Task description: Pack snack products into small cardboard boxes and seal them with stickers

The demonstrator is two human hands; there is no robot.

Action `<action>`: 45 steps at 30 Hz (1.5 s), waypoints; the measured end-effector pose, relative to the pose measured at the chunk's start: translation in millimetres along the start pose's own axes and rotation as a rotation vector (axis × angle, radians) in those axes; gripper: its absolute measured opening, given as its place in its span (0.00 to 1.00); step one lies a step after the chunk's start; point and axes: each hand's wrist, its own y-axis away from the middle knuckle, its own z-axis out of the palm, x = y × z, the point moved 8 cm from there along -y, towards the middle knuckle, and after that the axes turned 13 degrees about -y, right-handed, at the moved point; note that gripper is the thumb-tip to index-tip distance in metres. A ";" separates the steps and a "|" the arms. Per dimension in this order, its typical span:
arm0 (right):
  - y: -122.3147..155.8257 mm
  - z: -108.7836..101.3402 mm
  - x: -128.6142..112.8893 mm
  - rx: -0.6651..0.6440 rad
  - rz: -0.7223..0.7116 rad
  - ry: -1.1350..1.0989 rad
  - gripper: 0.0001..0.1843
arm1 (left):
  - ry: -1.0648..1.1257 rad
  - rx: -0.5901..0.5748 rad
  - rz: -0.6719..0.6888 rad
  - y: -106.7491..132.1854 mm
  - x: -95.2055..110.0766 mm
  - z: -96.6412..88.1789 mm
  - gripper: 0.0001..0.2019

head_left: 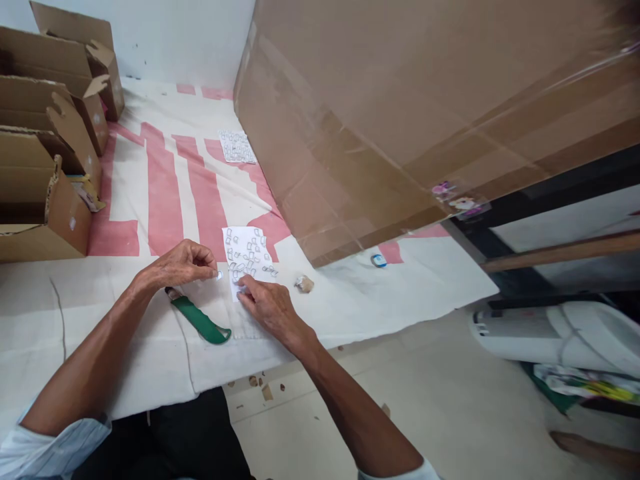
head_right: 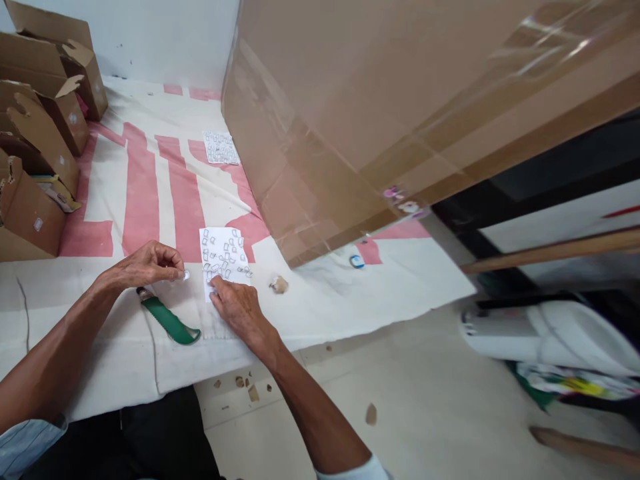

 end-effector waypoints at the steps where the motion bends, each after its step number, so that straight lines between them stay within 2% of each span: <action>1: 1.0 0.8 0.0 0.017 -0.003 0.009 0.09 | 0.001 0.000 0.000 -0.1 -0.2 0.0 0.05; 12: 11.9 5.7 -7.3 0.094 -0.085 0.023 0.14 | 0.009 0.019 0.006 -0.1 -3.5 -0.1 0.06; 16: 20.2 2.2 -8.6 0.121 -0.110 -0.059 0.11 | 0.012 0.025 0.009 -0.2 -7.8 0.2 0.06; 21: 28.8 -11.1 -8.6 0.247 -0.088 -0.305 0.10 | -0.004 -0.001 -0.016 -1.6 -10.8 9.2 0.07; 25: 34.7 -22.2 -13.5 0.380 0.007 -0.652 0.07 | 0.059 -0.020 0.013 -3.4 -5.0 20.4 0.07; 27: 36.4 -18.4 -16.3 0.394 0.091 -0.856 0.08 | 0.068 -0.030 0.028 -4.4 -2.5 25.8 0.07; 31: 36.7 -0.7 -23.3 0.382 0.226 -1.138 0.18 | 0.034 -0.055 0.069 -6.1 2.7 35.9 0.08; 34: 37.6 6.8 -24.0 0.440 0.279 -1.222 0.17 | 0.007 -0.060 0.092 -6.4 6.8 41.1 0.10; 39: 42.7 7.5 -20.0 0.543 0.326 -1.251 0.15 | -0.018 -0.064 0.105 -5.0 11.3 45.2 0.09; 45: 46.4 15.0 -10.2 0.574 0.344 -1.361 0.16 | 0.020 -0.097 0.129 -3.8 14.5 51.1 0.07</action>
